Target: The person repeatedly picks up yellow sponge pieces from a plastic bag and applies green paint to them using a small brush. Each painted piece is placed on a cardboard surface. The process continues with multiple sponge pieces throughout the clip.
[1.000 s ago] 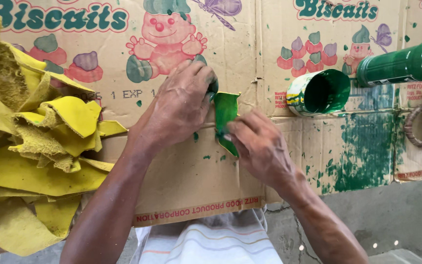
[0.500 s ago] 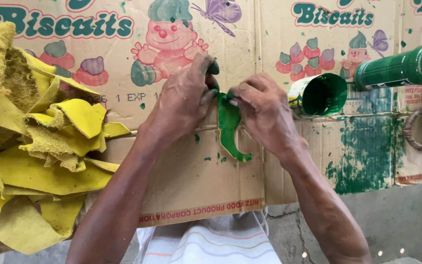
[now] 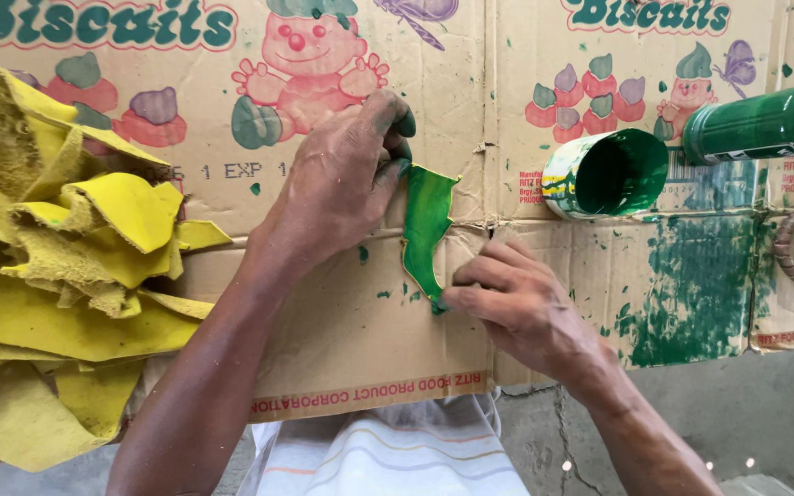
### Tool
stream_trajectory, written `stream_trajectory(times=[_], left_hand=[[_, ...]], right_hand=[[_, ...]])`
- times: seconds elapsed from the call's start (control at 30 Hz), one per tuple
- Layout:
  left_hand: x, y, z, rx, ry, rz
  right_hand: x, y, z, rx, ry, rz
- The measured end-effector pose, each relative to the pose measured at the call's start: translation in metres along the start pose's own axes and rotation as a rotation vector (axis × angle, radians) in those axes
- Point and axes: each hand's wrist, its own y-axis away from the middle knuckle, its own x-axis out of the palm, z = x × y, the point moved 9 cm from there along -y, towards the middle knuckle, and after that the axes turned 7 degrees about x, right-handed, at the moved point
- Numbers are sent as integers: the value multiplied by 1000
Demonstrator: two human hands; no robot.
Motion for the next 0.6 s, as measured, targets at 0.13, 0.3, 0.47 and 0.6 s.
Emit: stream_trajectory(times=[0.13,0.3,0.47,0.6], left_hand=[[2,0,1,-6,-28,17],[4,-2,9,-98,45,45],[4,-3,10,-114,28,72],[5,-2,15,-153,22,77]], right_hand=[[-9,15,-1,-12,48,57],[-46,11,-13,243,65,-178],[-47,-33,-25,323,99,-388],[-27,-62,-23,187,77,-350]])
